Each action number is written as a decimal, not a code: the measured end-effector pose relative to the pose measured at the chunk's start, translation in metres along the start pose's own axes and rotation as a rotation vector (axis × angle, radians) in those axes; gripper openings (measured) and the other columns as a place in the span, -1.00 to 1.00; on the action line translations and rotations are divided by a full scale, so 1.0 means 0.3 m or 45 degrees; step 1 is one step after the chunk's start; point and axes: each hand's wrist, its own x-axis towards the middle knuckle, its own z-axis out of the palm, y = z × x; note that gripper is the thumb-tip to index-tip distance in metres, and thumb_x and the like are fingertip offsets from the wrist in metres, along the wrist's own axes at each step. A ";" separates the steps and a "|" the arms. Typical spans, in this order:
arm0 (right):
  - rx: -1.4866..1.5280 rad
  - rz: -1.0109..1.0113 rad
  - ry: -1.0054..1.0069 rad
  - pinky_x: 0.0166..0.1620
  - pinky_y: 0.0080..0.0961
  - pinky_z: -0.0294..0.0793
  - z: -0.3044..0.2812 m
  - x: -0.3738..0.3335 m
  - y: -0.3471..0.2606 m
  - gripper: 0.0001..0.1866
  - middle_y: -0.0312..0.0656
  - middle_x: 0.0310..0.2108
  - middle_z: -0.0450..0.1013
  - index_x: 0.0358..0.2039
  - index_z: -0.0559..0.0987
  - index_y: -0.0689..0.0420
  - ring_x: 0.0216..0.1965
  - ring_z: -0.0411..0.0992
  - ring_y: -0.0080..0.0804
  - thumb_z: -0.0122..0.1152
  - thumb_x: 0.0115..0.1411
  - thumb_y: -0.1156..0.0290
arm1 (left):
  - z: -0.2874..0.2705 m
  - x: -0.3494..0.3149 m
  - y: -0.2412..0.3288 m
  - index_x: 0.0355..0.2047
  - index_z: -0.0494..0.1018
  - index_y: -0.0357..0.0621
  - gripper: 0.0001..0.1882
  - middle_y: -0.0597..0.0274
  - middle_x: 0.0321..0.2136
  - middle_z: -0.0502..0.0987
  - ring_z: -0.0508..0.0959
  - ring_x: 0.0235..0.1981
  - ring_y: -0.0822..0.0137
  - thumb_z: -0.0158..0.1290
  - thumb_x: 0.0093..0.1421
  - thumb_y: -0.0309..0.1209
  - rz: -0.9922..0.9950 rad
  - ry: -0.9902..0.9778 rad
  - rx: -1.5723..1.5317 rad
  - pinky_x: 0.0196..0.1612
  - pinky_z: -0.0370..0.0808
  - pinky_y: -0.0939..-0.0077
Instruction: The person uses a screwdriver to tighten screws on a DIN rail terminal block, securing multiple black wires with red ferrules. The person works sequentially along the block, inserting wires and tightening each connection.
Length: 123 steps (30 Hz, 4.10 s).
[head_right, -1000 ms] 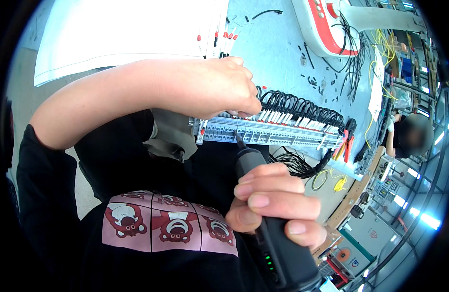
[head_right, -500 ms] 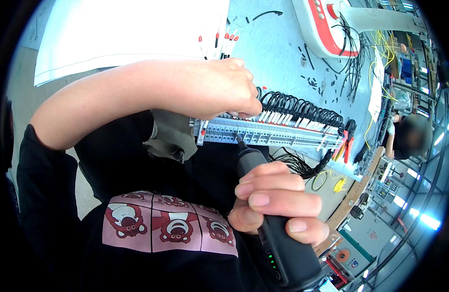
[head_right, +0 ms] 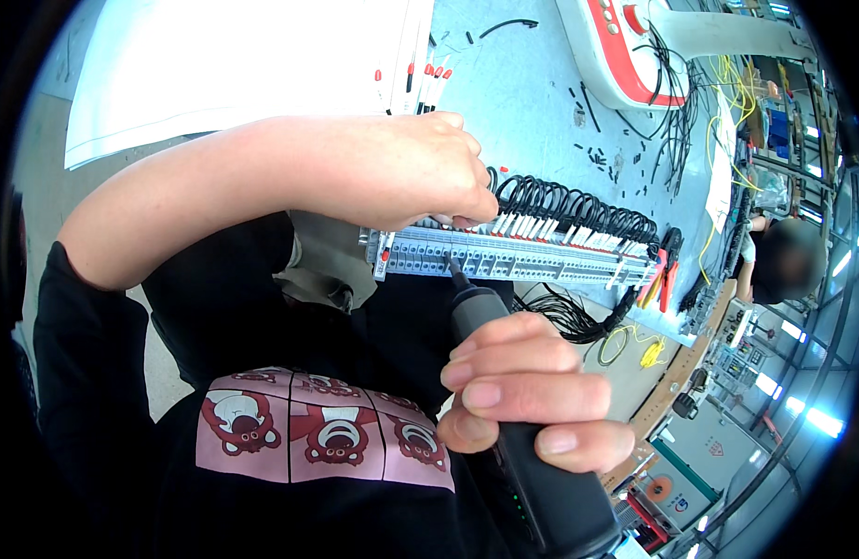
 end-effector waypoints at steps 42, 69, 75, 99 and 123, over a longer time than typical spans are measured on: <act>-0.067 0.181 0.017 -0.40 -0.39 0.45 0.017 -0.001 -0.023 -0.48 -0.17 -0.35 0.39 -0.07 0.19 0.01 -0.51 0.41 -0.34 0.34 0.12 0.60 | -0.014 0.010 0.002 -0.42 0.55 -0.23 -0.91 0.19 -0.40 0.57 0.57 -0.22 0.23 0.06 0.05 -0.55 0.041 -0.120 0.335 -0.02 0.40 0.38; 0.940 0.726 0.773 -0.26 -0.51 0.33 -0.168 0.005 0.140 -0.77 -0.26 -0.34 0.23 -0.07 0.35 0.20 -0.39 0.21 -0.55 0.05 0.27 0.52 | -0.057 0.014 0.021 -0.34 0.57 -0.18 -0.86 0.22 -0.33 0.56 0.60 -0.21 0.24 0.05 0.09 -0.50 -0.006 -0.250 0.384 -0.07 0.42 0.37; 1.186 0.900 0.766 -0.22 -0.48 0.32 -0.188 0.006 0.190 -0.75 -0.25 -0.32 0.22 -0.05 0.30 0.21 -0.37 0.21 -0.51 0.03 0.28 0.51 | -0.056 -0.001 0.017 -0.31 0.56 -0.19 -0.87 0.20 -0.33 0.60 0.62 -0.22 0.27 0.10 0.11 -0.50 -0.003 -0.186 0.394 -0.05 0.45 0.43; 0.530 1.270 0.693 -0.29 -0.46 0.37 -0.155 0.042 0.183 -0.70 -0.19 -0.36 0.33 -0.05 0.36 0.19 -0.38 0.30 -0.49 0.16 0.22 0.56 | -0.067 -0.007 0.013 -0.37 0.51 -0.29 -0.92 0.09 -0.36 0.55 0.64 -0.25 0.13 0.08 0.10 -0.56 -0.112 -0.111 0.168 -0.23 0.59 0.34; 0.072 0.216 0.465 -0.31 -0.55 0.40 -0.110 0.047 -0.026 -0.62 -0.24 -0.28 0.32 0.07 0.37 0.10 -0.40 0.32 -0.53 0.13 0.23 0.48 | -0.059 -0.095 0.156 -0.18 0.47 -0.18 -0.59 0.15 -0.16 0.52 0.48 -0.03 0.17 0.30 -0.03 -0.32 -0.176 -0.019 0.179 0.03 0.43 0.30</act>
